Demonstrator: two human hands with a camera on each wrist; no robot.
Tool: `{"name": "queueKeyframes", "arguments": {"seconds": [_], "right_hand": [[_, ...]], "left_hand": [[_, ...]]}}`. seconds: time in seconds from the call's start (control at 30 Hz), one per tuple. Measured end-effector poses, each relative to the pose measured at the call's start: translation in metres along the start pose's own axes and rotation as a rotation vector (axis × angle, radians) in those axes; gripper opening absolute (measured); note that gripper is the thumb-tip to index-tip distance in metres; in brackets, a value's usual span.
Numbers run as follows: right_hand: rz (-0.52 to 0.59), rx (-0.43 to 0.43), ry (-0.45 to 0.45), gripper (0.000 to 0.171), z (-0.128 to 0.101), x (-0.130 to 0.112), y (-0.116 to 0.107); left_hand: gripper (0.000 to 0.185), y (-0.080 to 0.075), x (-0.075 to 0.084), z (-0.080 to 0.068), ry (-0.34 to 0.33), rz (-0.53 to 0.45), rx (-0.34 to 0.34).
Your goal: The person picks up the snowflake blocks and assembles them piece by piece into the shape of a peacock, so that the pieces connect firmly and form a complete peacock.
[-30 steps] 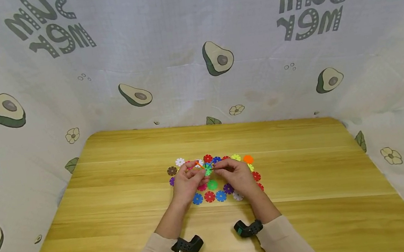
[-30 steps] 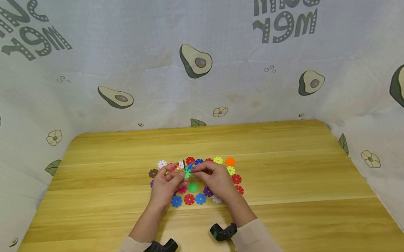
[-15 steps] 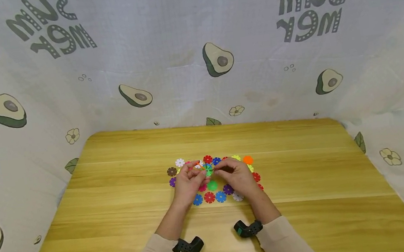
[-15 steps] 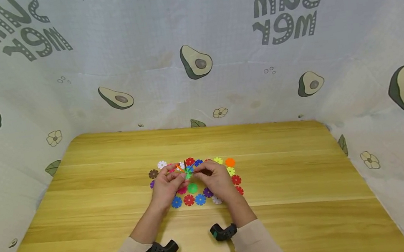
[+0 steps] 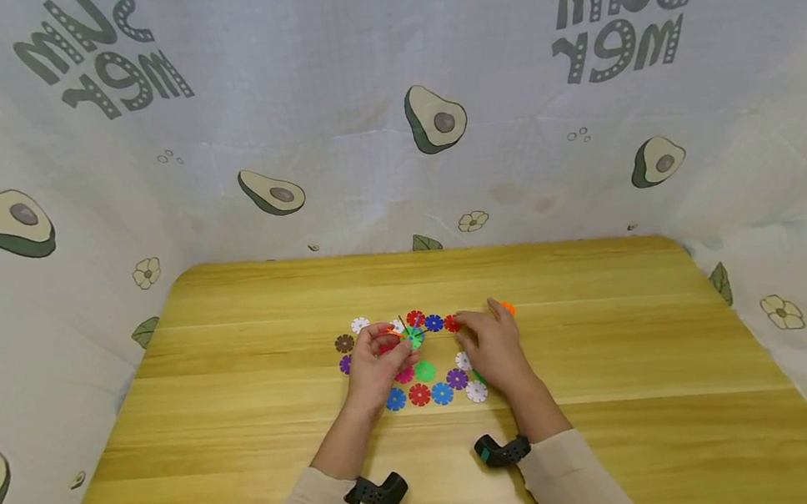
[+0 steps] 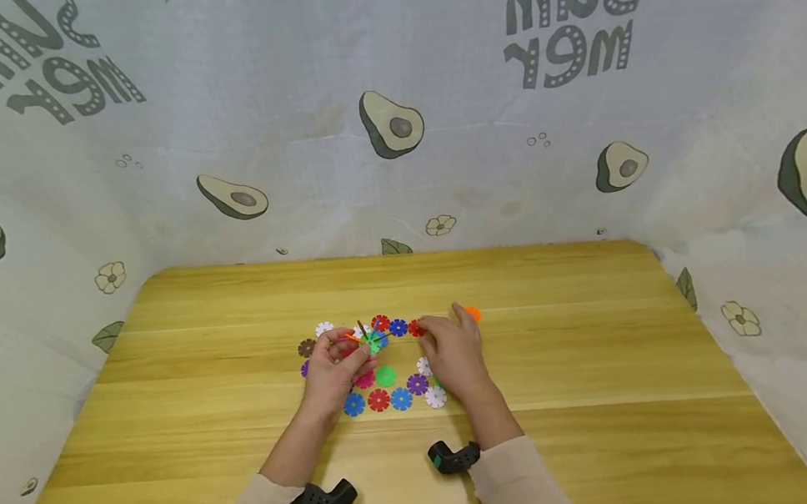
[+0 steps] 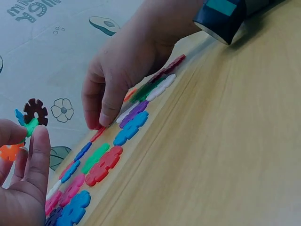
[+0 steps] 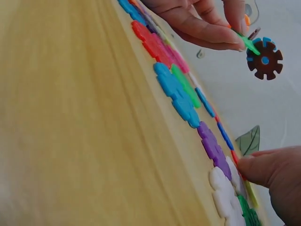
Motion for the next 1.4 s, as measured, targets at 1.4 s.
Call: {"name": "queueKeyframes", "arguments": {"seconds": [1.4], "right_hand": [[0.897,-0.112,0.063,0.016,-0.005,-0.024,0.009]], "left_hand": [[0.03,0.004,-0.006,-0.001,-0.085,-0.146,-0.038]]}}
Point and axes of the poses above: each hand's wrist, its own z-axis towards the middle knuckle, its own y-axis out of the palm, x = y × z, the point moved 10 cm from there along z, towards the middle knuckle, and after that the axes turned 12 degrees about -z, right-handed, at the moved point
